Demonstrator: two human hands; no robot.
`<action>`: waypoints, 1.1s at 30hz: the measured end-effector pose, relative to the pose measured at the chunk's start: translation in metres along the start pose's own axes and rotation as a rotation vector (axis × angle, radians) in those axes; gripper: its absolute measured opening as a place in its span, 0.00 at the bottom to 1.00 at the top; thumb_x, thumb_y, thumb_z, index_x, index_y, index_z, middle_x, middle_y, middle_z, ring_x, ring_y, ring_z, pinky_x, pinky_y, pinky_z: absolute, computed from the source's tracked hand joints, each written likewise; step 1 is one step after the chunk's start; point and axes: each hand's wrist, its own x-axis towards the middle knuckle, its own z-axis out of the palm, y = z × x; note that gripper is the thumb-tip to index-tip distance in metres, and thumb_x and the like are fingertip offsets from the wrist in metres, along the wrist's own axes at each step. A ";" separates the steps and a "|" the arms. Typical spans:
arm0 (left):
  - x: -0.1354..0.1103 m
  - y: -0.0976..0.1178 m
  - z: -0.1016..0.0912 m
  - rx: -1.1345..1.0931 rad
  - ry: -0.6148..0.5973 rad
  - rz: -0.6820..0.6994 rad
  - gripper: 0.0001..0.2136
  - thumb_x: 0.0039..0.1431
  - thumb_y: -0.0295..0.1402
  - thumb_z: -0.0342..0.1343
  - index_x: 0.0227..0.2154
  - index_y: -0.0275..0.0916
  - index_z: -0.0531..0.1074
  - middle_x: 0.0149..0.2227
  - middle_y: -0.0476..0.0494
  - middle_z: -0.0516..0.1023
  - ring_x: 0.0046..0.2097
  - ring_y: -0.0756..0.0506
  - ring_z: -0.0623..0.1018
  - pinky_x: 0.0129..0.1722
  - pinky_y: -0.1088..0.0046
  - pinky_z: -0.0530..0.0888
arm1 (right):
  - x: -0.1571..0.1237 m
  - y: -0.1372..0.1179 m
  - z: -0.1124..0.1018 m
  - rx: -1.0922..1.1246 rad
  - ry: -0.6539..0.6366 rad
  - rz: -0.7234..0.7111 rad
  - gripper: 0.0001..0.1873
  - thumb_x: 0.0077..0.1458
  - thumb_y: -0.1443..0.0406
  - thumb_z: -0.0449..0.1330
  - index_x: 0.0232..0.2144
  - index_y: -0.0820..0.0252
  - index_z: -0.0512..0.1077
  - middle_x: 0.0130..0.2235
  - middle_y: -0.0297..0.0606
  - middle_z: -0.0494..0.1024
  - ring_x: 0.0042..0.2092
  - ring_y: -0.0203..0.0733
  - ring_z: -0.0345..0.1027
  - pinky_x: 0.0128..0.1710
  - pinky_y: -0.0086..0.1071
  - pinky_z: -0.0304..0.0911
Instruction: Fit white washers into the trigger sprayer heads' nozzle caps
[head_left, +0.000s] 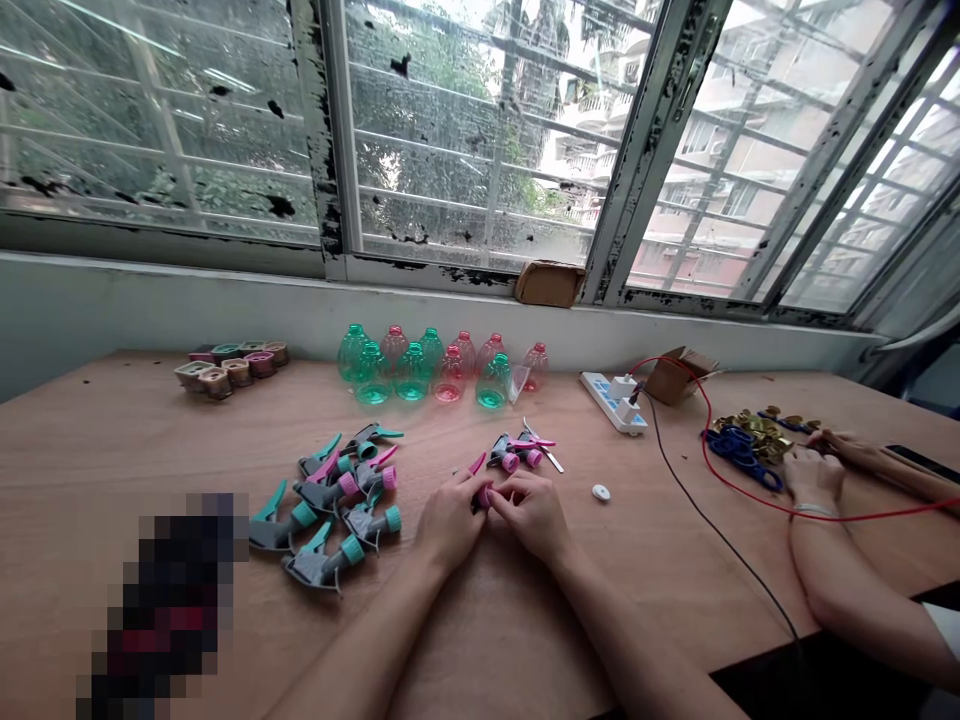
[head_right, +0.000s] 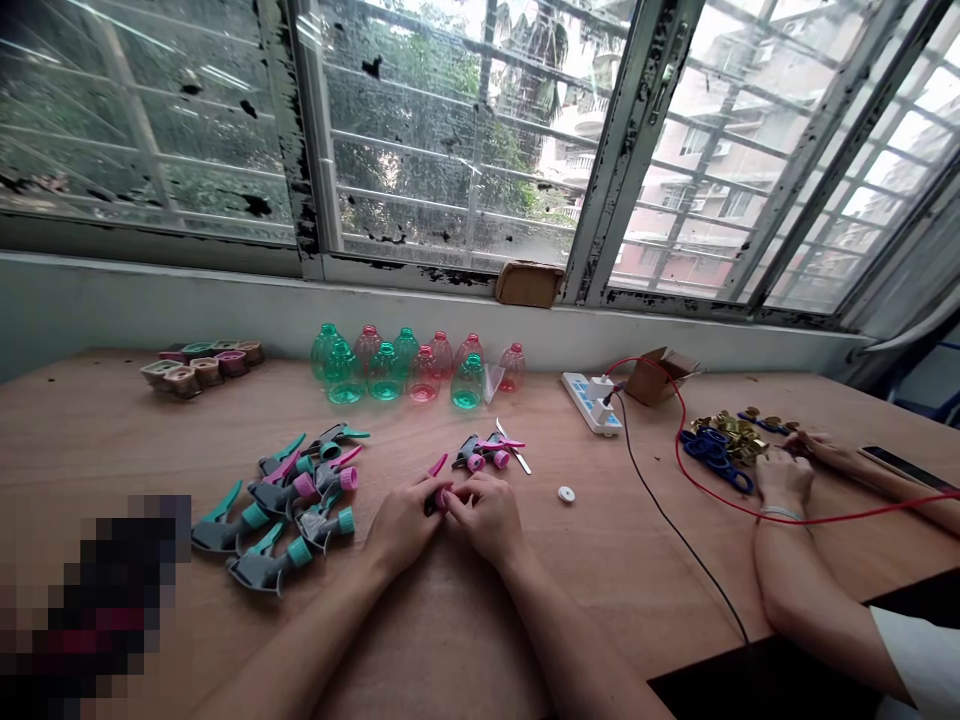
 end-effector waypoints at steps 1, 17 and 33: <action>0.000 0.000 0.000 0.001 -0.001 -0.002 0.17 0.53 0.23 0.54 0.45 0.46 0.75 0.44 0.46 0.77 0.43 0.45 0.77 0.44 0.73 0.72 | 0.000 0.001 0.000 0.000 -0.002 0.006 0.07 0.52 0.64 0.63 0.25 0.58 0.79 0.26 0.35 0.76 0.24 0.33 0.65 0.25 0.27 0.58; 0.000 0.005 -0.004 0.018 -0.014 -0.005 0.16 0.54 0.24 0.53 0.43 0.45 0.75 0.45 0.46 0.77 0.42 0.45 0.77 0.42 0.72 0.71 | 0.001 0.003 -0.001 0.016 -0.026 -0.027 0.08 0.54 0.62 0.62 0.27 0.58 0.79 0.28 0.36 0.76 0.25 0.34 0.65 0.24 0.28 0.59; 0.001 0.006 -0.005 -0.009 -0.037 0.045 0.17 0.54 0.22 0.53 0.44 0.47 0.75 0.46 0.47 0.77 0.42 0.45 0.77 0.41 0.72 0.71 | 0.002 0.002 0.001 0.085 -0.047 -0.024 0.07 0.53 0.63 0.62 0.26 0.59 0.78 0.28 0.35 0.74 0.24 0.33 0.63 0.24 0.27 0.60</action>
